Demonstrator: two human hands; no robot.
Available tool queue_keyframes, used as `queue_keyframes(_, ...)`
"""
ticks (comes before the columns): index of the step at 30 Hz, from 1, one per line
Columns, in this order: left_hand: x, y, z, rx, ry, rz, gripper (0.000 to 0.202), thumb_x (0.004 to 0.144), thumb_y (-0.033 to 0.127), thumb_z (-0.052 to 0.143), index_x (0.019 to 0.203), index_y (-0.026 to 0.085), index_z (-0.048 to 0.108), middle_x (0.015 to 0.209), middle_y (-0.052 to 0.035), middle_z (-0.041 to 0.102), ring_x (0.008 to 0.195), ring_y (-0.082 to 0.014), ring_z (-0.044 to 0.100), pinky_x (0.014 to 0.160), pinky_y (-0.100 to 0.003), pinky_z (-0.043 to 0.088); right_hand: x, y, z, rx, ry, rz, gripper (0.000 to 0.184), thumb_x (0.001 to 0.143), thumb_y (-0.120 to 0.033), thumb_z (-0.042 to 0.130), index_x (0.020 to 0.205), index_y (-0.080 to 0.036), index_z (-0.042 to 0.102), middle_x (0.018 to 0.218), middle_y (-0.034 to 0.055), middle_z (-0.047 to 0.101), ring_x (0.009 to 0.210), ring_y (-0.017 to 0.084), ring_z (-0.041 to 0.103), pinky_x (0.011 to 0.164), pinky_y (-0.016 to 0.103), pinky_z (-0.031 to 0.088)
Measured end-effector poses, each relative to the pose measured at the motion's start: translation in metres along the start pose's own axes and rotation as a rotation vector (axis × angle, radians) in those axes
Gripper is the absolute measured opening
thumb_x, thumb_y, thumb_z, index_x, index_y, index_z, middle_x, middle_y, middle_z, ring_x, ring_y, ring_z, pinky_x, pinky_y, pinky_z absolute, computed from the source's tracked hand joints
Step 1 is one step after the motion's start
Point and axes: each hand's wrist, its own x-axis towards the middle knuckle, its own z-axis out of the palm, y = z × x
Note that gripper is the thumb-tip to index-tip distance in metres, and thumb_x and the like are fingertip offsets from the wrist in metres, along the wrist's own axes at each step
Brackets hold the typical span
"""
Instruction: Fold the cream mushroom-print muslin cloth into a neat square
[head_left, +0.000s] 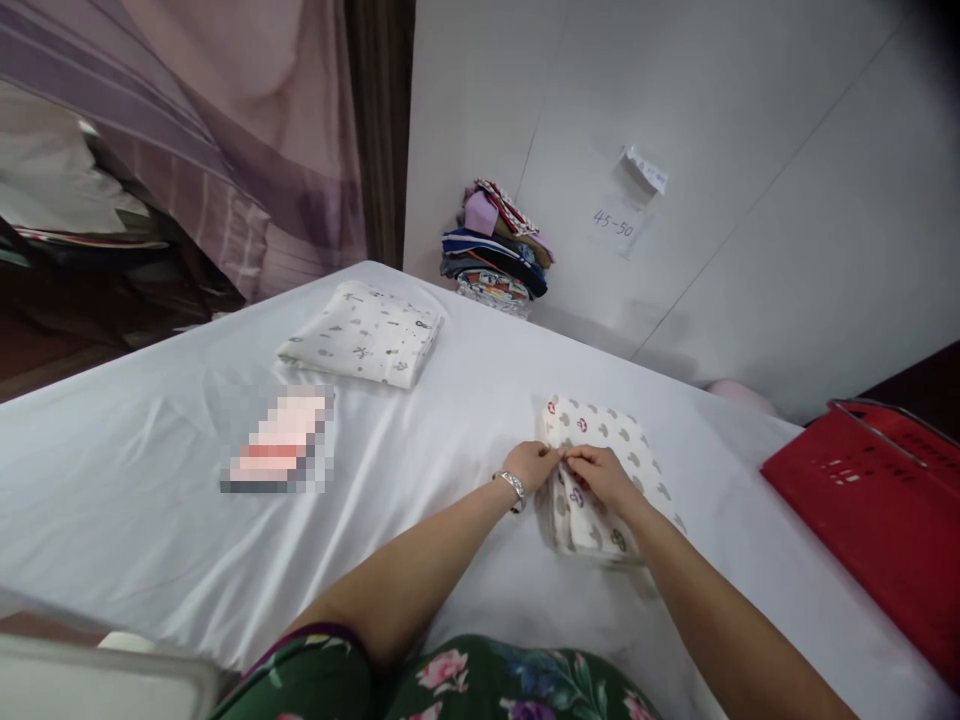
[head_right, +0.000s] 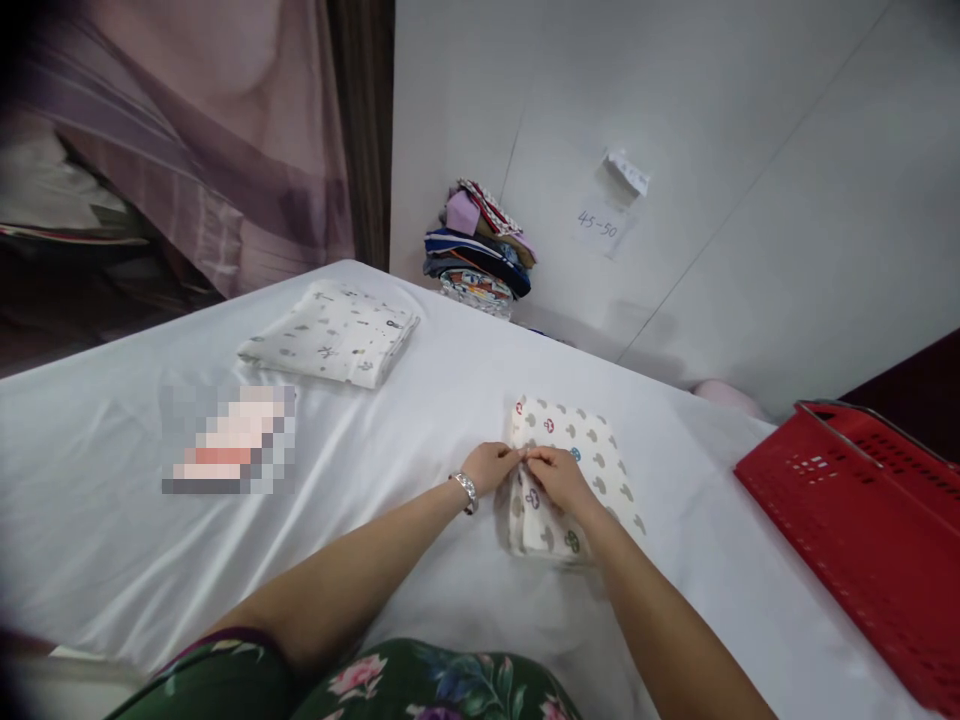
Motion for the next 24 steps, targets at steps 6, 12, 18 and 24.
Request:
queue_keyframes(6, 0.000, -0.003, 0.005, 0.073, 0.023, 0.049, 0.024, 0.074, 0.040, 0.055, 0.076, 0.018, 0.064, 0.075, -0.0028, 0.065, 0.073, -0.0161, 0.058, 0.061, -0.023, 0.039, 0.035, 0.001, -0.014, -0.186, 0.282, -0.245, 0.030, 0.073, -0.034, 0.046, 0.091, -0.019, 0.066, 0.090, 0.0055, 0.063, 0.081, 0.018, 0.058, 0.070, 0.031, 0.047)
queue_keyframes(12, 0.005, -0.006, 0.007, 0.074, 0.024, 0.044, 0.017, 0.074, 0.034, 0.054, 0.074, 0.018, 0.062, 0.074, -0.0023, 0.064, 0.073, -0.0161, 0.058, 0.063, -0.024, 0.040, 0.072, 0.000, -0.002, -0.673, 0.091, -0.327, 0.044, 0.084, -0.035, 0.040, 0.124, -0.019, 0.047, 0.138, 0.0102, 0.035, 0.128, 0.024, 0.028, 0.103, 0.045, 0.021)
queue_keyframes(18, 0.007, -0.006, 0.004, 0.078, 0.005, 0.039, 0.016, 0.074, 0.032, 0.055, 0.071, 0.018, 0.061, 0.072, -0.0035, 0.064, 0.073, -0.0173, 0.058, 0.065, -0.025, 0.041, 0.082, 0.006, 0.011, -0.764, -0.025, -0.199, 0.048, 0.089, -0.039, 0.033, 0.133, -0.021, 0.035, 0.144, 0.0088, 0.025, 0.132, 0.021, 0.020, 0.105, 0.047, 0.011)
queue_keyframes(24, 0.007, -0.008, 0.004, 0.085, 0.015, 0.062, 0.016, 0.073, 0.033, 0.055, 0.070, 0.018, 0.062, 0.071, -0.0031, 0.064, 0.071, -0.0165, 0.058, 0.064, -0.024, 0.041, 0.066, 0.004, 0.002, -0.634, -0.052, -0.155, 0.051, 0.089, -0.043, 0.032, 0.135, -0.021, 0.035, 0.146, 0.0081, 0.020, 0.134, 0.020, 0.014, 0.107, 0.044, 0.010)
